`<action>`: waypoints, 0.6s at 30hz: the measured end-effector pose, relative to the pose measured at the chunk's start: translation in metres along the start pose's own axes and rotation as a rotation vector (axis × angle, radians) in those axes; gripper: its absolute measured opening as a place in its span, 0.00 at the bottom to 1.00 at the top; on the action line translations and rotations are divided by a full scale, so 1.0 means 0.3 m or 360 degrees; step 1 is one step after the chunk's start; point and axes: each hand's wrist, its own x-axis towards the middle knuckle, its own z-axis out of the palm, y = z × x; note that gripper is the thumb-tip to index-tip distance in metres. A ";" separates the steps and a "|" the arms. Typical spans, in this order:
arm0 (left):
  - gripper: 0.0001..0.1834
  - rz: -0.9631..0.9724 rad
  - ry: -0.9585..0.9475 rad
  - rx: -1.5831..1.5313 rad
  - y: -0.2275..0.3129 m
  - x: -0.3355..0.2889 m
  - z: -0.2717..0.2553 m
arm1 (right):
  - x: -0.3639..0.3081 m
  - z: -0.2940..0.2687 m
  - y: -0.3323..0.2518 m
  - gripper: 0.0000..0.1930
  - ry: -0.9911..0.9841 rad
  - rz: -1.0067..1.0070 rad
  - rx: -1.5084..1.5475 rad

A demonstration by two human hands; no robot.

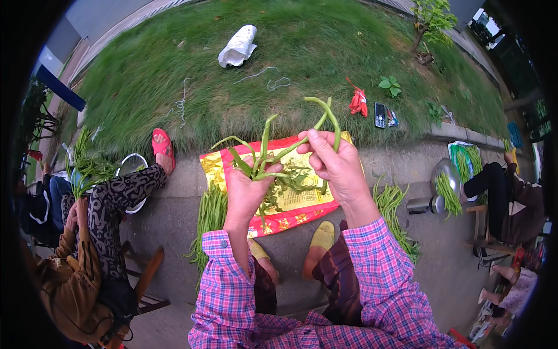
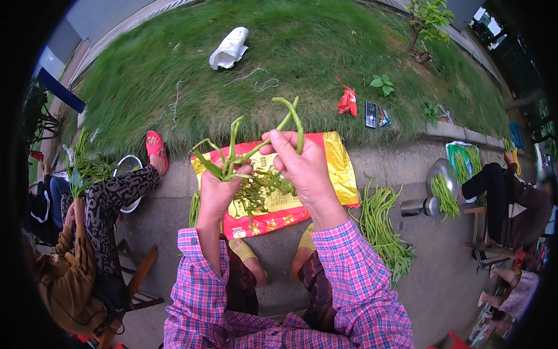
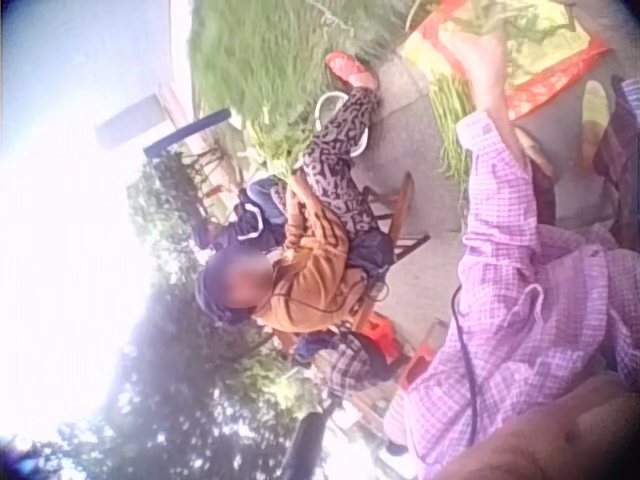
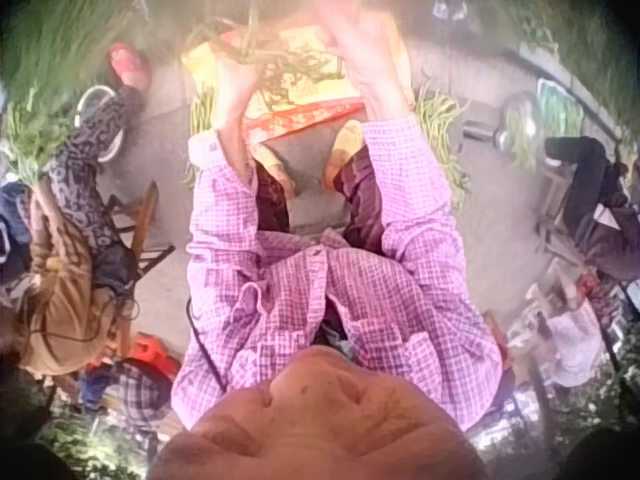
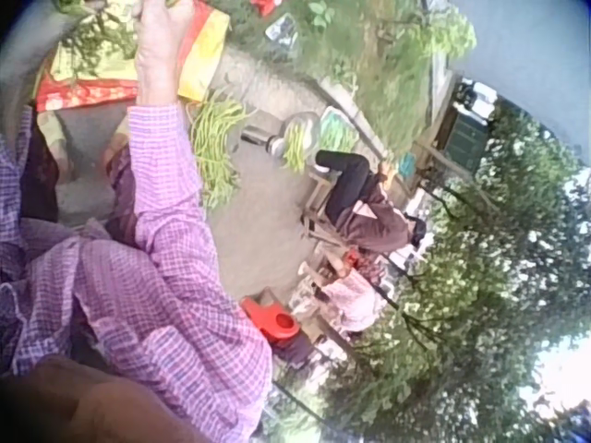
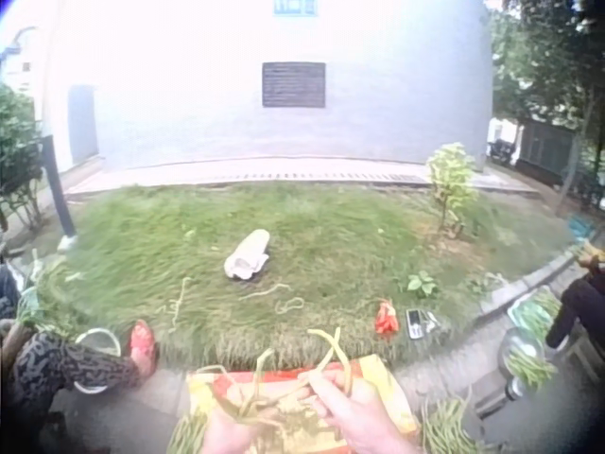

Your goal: The person is snapping the ends off green beans by hand. They hold a handful of beans and use their fingers to pinch off the tips, placing the cleaned beans onto a yellow plastic bag on the ground.

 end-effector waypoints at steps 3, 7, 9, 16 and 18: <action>0.10 -0.0075 0.0056 -0.0132 0.003 0.007 -0.028 | 0.004 0.004 0.015 0.13 -0.0050 -0.0079 -0.0122; 0.11 -0.0365 0.0136 -0.0351 0.035 0.015 -0.058 | 0.032 -0.027 0.086 0.18 -0.0022 -0.0246 -0.0513; 0.10 -0.0384 0.0098 -0.0447 0.024 0.022 -0.079 | 0.042 -0.033 0.115 0.22 -0.0131 -0.0117 -0.0562; 0.12 -0.0373 -0.0139 -0.0703 0.007 0.017 -0.090 | 0.040 -0.002 0.141 0.30 -0.0475 0.0119 -0.0486; 0.12 -0.0349 -0.0238 -0.0747 0.008 0.015 -0.090 | 0.025 0.007 0.124 0.31 -0.0617 0.0178 -0.0435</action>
